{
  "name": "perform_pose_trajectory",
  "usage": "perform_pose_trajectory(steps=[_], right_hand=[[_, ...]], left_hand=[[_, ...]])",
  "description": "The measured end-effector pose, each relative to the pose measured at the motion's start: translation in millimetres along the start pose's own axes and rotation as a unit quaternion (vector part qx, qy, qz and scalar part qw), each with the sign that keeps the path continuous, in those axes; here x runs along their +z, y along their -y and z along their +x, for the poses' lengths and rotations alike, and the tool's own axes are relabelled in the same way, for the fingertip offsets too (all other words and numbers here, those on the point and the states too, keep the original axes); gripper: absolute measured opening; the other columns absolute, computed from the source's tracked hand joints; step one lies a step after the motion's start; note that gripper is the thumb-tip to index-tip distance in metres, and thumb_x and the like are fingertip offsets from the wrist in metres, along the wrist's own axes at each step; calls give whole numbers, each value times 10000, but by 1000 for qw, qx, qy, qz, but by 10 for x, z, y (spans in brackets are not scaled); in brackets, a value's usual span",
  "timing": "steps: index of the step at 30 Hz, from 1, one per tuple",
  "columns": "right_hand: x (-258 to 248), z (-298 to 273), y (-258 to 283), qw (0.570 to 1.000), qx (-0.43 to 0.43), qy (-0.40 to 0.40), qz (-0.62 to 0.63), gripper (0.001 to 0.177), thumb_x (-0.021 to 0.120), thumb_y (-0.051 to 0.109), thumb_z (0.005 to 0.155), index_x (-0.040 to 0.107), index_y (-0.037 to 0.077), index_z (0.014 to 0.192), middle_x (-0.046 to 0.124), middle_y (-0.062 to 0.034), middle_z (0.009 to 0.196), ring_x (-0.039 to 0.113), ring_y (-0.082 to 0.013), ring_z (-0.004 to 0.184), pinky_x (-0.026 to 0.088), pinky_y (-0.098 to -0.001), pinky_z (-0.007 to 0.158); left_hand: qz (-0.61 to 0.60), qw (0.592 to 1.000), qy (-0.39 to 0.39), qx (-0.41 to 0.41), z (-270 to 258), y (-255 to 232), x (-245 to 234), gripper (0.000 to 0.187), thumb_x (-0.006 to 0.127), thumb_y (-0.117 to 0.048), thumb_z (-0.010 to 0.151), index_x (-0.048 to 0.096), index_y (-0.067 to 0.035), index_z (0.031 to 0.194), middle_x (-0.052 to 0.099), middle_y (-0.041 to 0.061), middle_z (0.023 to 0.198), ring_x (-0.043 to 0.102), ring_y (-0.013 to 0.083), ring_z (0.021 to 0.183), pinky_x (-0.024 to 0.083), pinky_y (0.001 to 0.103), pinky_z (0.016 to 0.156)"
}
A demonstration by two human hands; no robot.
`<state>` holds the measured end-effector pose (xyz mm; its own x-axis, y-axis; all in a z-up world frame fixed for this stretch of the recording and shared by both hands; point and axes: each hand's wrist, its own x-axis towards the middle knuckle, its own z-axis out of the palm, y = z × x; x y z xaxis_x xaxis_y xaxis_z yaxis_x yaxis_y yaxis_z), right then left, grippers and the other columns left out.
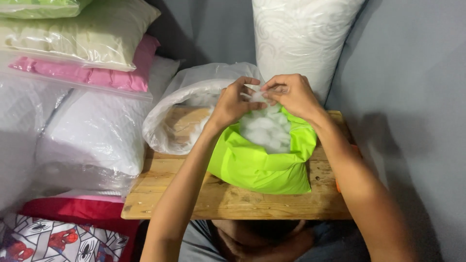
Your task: Stuffing a green pillow cover with white fiberfill material from a plastic bag.
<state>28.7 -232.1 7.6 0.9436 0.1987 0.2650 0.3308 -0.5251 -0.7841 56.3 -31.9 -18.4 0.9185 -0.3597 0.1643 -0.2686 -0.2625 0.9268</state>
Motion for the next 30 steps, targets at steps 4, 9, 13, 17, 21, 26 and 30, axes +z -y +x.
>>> perform_pose_trajectory(steps=[4,9,13,17,21,26,30], right_hand=[[81,26,-52,997,-30,-49,-49,168,788,13,857,783,106,998,759,-113,910,750,-167,710,589,-258,610],[68,-124,437,983,39,128,-123,360,581,-98,868,717,-41,1197,692,-338,1206,672,-474,1136,557,-502,981],[92,3,83,987,-31,70,-144,326,550,-123,880,741,5,1112,727,-214,1112,724,-373,1052,589,-416,901],[317,-67,77,969,-26,152,-193,291,522,3,930,729,20,1134,726,-222,1136,678,-438,1114,516,-528,998],[341,-65,260,969,-16,170,-176,369,394,-13,965,705,-31,1163,730,-291,1158,652,-494,1148,476,-586,1029],[398,46,31,967,-53,161,-191,393,389,-19,974,685,18,1229,735,-240,1158,660,-463,1143,467,-544,1047],[405,-19,303,974,-57,139,-170,368,388,21,1026,645,26,1289,728,-270,1167,639,-506,1143,463,-593,1016]], left_hand=[[63,998,-12,-26,-187,62,-275,759,935,-279,710,602,-113,1371,747,135,1145,753,301,1011,583,450,944],[143,982,-102,-72,-373,252,-615,422,756,-365,921,658,-182,1289,777,72,1067,765,276,977,599,417,859],[126,980,-124,-92,-541,448,-824,382,743,-337,933,675,-194,1281,779,76,1054,774,242,925,584,386,845],[101,973,-181,-106,-652,834,-1019,329,723,-274,950,694,-147,1252,783,85,1002,759,207,830,564,357,806],[70,968,-208,-125,-786,1018,-1053,316,708,-226,943,704,-110,1237,784,104,976,749,201,788,551,354,791],[79,968,-218,-99,-694,1515,-999,276,684,-121,919,717,-83,1191,782,130,960,763,236,793,566,367,793],[215,943,-187,-174,-414,1879,-774,361,729,-322,905,749,-103,1191,779,178,1046,750,357,1015,586,500,863]])
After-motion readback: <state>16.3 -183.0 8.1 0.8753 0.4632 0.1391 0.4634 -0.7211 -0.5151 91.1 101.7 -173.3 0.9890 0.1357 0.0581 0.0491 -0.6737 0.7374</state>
